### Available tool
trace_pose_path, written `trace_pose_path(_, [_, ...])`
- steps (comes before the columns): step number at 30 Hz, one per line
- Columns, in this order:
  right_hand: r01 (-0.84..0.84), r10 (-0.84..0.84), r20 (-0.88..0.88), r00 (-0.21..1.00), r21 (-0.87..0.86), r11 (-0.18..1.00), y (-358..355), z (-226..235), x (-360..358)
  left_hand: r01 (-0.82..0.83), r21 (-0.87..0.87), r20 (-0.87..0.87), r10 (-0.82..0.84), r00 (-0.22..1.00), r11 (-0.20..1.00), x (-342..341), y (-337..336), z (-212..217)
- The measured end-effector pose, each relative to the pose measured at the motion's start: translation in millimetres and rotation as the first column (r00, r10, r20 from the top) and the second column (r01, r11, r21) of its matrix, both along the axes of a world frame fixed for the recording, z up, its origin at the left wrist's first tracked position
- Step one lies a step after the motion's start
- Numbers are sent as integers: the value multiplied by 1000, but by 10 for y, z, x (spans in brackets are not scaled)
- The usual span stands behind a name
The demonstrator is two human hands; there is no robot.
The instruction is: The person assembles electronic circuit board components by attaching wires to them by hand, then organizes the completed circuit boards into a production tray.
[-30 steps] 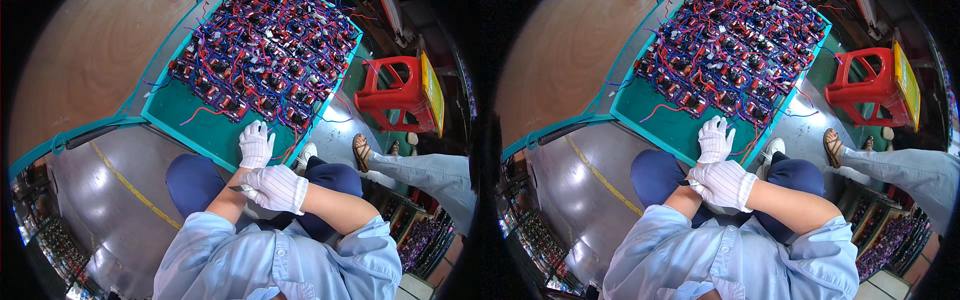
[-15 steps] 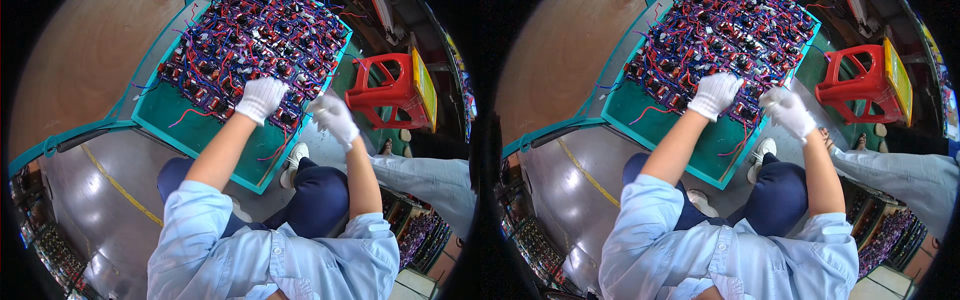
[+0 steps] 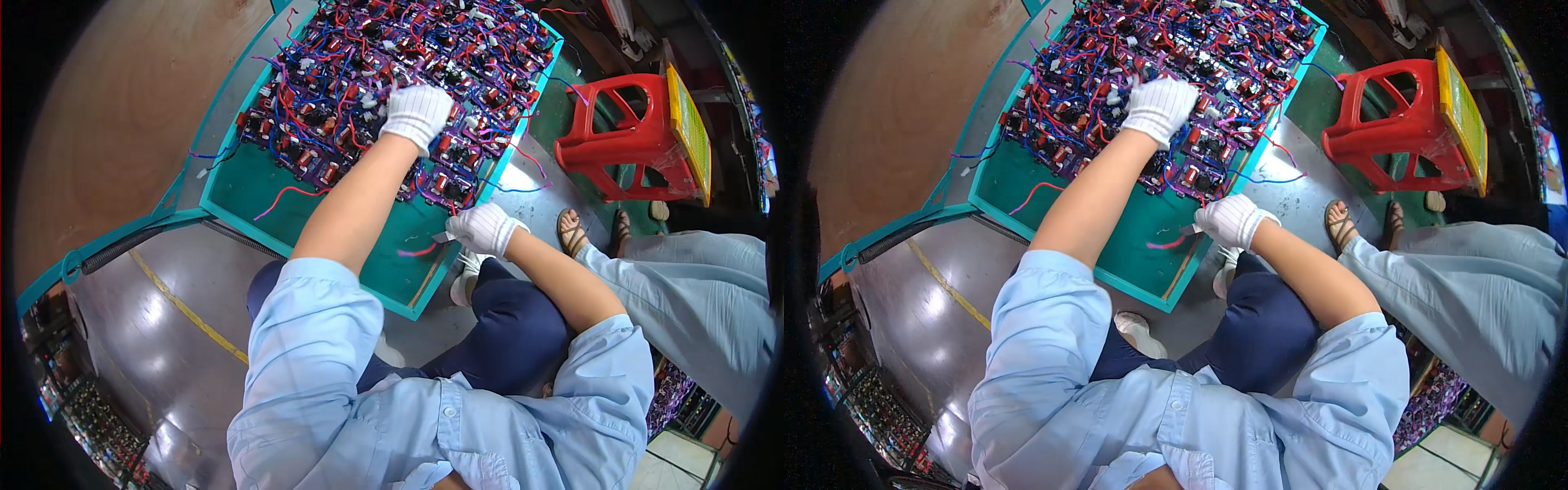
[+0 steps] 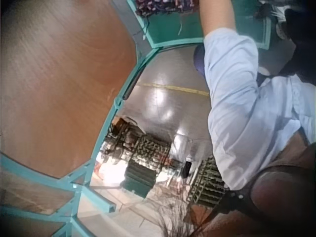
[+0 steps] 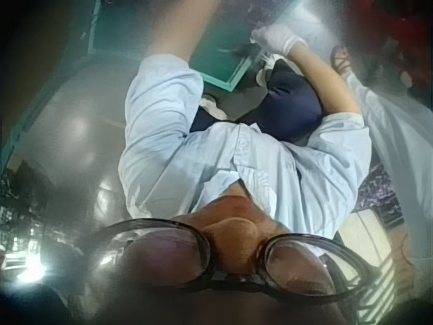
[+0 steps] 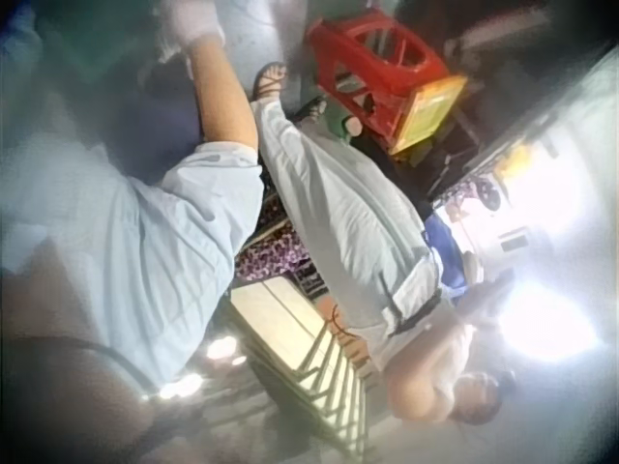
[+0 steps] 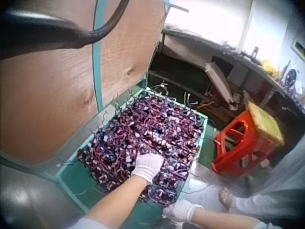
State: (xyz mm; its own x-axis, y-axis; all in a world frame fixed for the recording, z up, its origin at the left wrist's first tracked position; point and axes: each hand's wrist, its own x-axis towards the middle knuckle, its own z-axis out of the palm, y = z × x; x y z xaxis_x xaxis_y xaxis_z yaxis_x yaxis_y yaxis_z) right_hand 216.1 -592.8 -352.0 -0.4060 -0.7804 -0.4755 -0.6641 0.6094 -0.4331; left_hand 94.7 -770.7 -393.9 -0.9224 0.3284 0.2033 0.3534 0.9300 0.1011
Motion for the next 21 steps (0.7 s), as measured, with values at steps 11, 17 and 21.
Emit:
trace_pose_path(11, [842, -788, 298, 539, -190, 505, 125, -354, -227, -122, 831, -69, 317, 946, 543, 1190, -236, 139])
trace_pose_path(17, [954, -864, 450, 228, 72, 290, -48, -154, -359, 83, 539, 15, -108, 994, 838, 1733, 269, 66])
trace_pose_path(21, [949, -864, 461, 201, 129, 289, -66, -235, -403, -41, 367, 137, -10, 991, 929, 1708, 469, -237])
